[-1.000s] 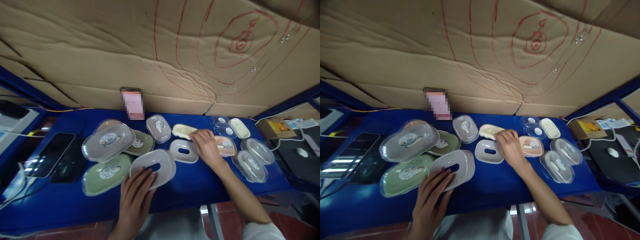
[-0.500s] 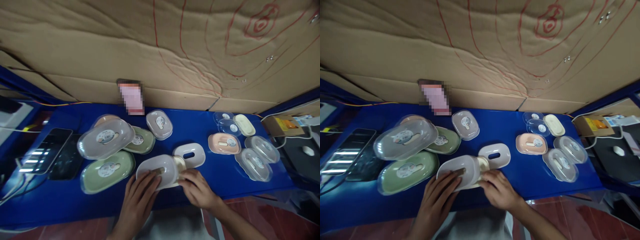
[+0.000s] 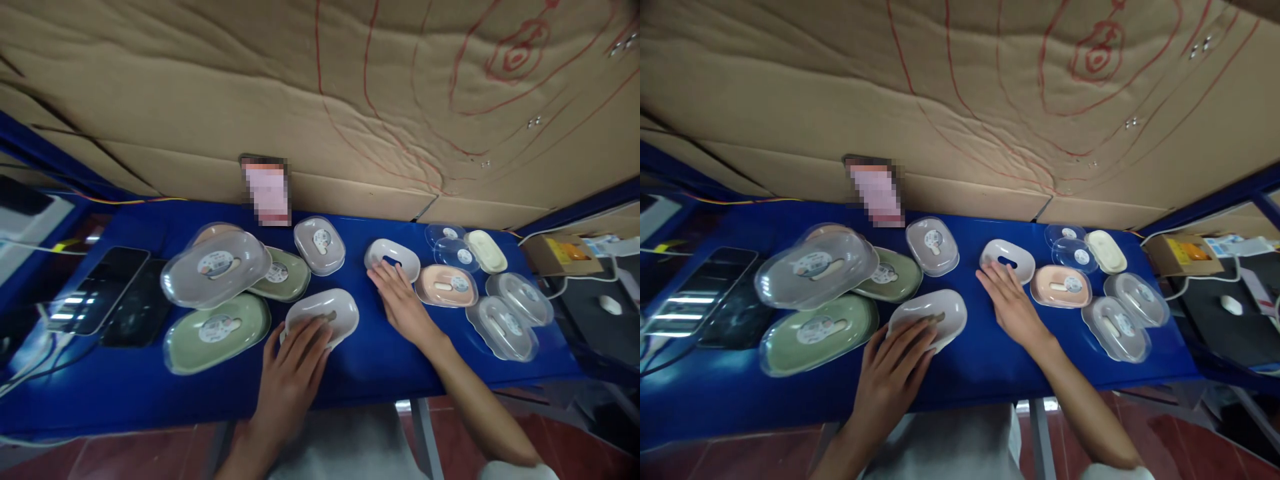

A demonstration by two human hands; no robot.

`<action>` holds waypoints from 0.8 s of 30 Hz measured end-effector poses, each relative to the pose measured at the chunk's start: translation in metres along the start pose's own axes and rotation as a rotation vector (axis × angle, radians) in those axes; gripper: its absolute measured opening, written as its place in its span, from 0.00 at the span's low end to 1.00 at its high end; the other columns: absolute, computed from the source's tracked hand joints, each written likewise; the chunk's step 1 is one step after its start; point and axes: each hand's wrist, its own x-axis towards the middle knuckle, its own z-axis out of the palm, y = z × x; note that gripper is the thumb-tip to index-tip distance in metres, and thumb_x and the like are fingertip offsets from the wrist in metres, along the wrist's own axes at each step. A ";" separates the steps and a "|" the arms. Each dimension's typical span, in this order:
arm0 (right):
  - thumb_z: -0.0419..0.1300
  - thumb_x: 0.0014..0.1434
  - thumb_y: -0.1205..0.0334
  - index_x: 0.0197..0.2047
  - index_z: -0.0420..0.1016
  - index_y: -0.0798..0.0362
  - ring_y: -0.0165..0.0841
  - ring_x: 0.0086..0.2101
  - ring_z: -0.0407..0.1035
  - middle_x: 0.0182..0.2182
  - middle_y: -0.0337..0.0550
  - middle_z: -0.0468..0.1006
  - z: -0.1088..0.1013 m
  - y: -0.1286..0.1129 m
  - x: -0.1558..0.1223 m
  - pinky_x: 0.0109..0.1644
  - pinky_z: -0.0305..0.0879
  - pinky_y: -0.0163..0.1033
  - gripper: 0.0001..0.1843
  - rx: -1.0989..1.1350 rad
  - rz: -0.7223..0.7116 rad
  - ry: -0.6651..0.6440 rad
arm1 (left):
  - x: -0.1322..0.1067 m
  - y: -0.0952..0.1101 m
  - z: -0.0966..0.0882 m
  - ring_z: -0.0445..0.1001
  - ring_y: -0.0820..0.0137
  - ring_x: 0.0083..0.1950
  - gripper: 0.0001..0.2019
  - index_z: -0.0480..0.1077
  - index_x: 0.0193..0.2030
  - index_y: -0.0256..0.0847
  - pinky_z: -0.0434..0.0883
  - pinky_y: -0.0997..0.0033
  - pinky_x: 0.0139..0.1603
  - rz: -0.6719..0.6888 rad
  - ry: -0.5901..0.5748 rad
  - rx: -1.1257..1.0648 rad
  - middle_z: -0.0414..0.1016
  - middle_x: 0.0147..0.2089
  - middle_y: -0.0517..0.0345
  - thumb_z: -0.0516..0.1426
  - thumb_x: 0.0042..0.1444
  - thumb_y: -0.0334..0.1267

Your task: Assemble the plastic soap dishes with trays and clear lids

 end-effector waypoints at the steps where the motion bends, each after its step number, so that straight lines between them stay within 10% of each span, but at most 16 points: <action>1: 0.48 0.74 0.74 0.82 0.47 0.48 0.42 0.76 0.49 0.75 0.54 0.62 0.000 -0.004 0.001 0.79 0.49 0.67 0.37 0.014 -0.025 0.002 | 0.000 0.002 -0.001 0.78 0.57 0.63 0.17 0.74 0.62 0.43 0.61 0.48 0.71 -0.005 0.000 0.010 0.82 0.61 0.51 0.60 0.70 0.29; 6: 0.64 0.73 0.54 0.75 0.64 0.49 0.44 0.76 0.50 0.75 0.52 0.62 0.009 -0.033 0.001 0.78 0.53 0.64 0.31 0.025 -0.264 -0.177 | -0.012 0.003 -0.010 0.80 0.56 0.59 0.15 0.75 0.62 0.43 0.66 0.53 0.62 -0.027 -0.027 0.087 0.82 0.61 0.49 0.61 0.71 0.37; 16: 0.59 0.73 0.69 0.71 0.69 0.53 0.39 0.73 0.58 0.71 0.49 0.70 0.024 -0.041 -0.004 0.76 0.62 0.53 0.25 -0.091 -0.407 -0.165 | -0.030 -0.012 -0.009 0.76 0.55 0.65 0.19 0.72 0.67 0.41 0.67 0.54 0.62 0.069 -0.127 0.128 0.77 0.67 0.46 0.56 0.72 0.30; 19: 0.58 0.74 0.67 0.73 0.67 0.48 0.41 0.72 0.61 0.70 0.48 0.71 -0.016 -0.002 -0.004 0.75 0.62 0.59 0.27 -0.115 -0.225 -0.075 | -0.027 -0.014 -0.008 0.73 0.53 0.69 0.21 0.70 0.70 0.44 0.69 0.52 0.66 0.052 -0.152 0.072 0.70 0.73 0.43 0.57 0.72 0.32; 24: 0.54 0.66 0.76 0.68 0.74 0.50 0.51 0.69 0.65 0.69 0.60 0.71 -0.106 0.132 -0.025 0.69 0.60 0.64 0.30 -0.330 0.460 -0.050 | -0.011 -0.018 0.001 0.64 0.48 0.76 0.27 0.65 0.73 0.48 0.73 0.45 0.69 -0.018 -0.151 -0.082 0.57 0.79 0.39 0.58 0.70 0.30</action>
